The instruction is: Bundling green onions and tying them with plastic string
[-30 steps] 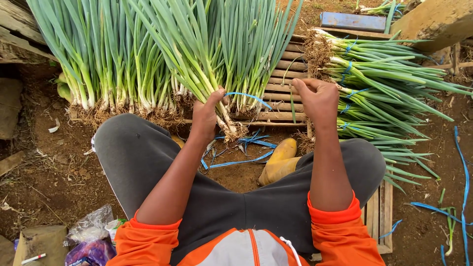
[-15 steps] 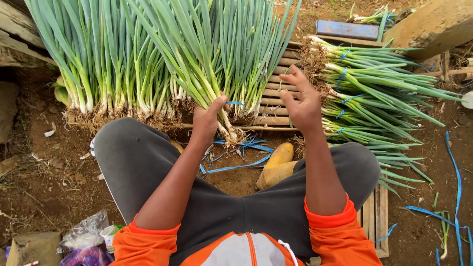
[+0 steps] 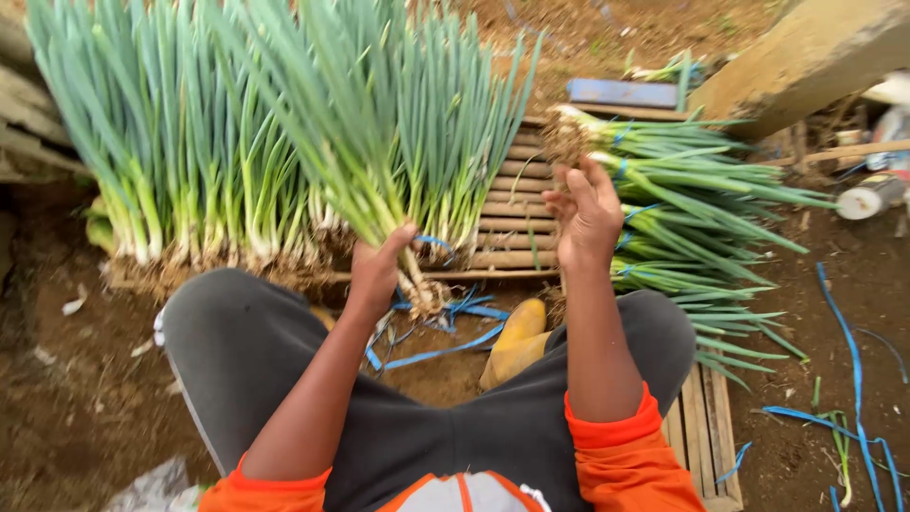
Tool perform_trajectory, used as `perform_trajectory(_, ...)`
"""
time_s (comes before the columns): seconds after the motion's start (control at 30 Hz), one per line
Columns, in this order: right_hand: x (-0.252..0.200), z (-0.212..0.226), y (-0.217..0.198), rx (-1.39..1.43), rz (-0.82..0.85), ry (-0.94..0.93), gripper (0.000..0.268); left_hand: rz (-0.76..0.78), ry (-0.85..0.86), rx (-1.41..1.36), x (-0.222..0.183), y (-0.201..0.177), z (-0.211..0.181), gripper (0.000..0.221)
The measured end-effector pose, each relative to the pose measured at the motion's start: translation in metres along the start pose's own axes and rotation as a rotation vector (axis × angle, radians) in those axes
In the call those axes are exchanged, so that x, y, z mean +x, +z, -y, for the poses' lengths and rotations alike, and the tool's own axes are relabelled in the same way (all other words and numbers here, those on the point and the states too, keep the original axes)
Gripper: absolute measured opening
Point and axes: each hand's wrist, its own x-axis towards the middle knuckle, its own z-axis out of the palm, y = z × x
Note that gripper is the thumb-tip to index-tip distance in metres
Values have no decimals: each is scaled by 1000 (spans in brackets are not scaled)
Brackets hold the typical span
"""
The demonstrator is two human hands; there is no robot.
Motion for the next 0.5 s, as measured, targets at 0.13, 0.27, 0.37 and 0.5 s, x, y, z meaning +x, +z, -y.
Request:
perform_trajectory(0.13, 8, 0, -12, 63, -421, 319, 64, -39, 23, -35, 0, 0, 3, 34)
perform_trajectory(0.27, 8, -20, -19, 104, -108, 318, 22, -29, 4, -18, 0, 0, 6, 29)
perform_trajectory(0.37, -6, -2, 10, -348, -12, 358, 16, -2, 33, 14, 2, -3, 12, 30)
perform_trajectory(0.5, -22, 12, 28, -1110, 139, 56, 19, -12, 7, 32, -4, -4, 5, 32)
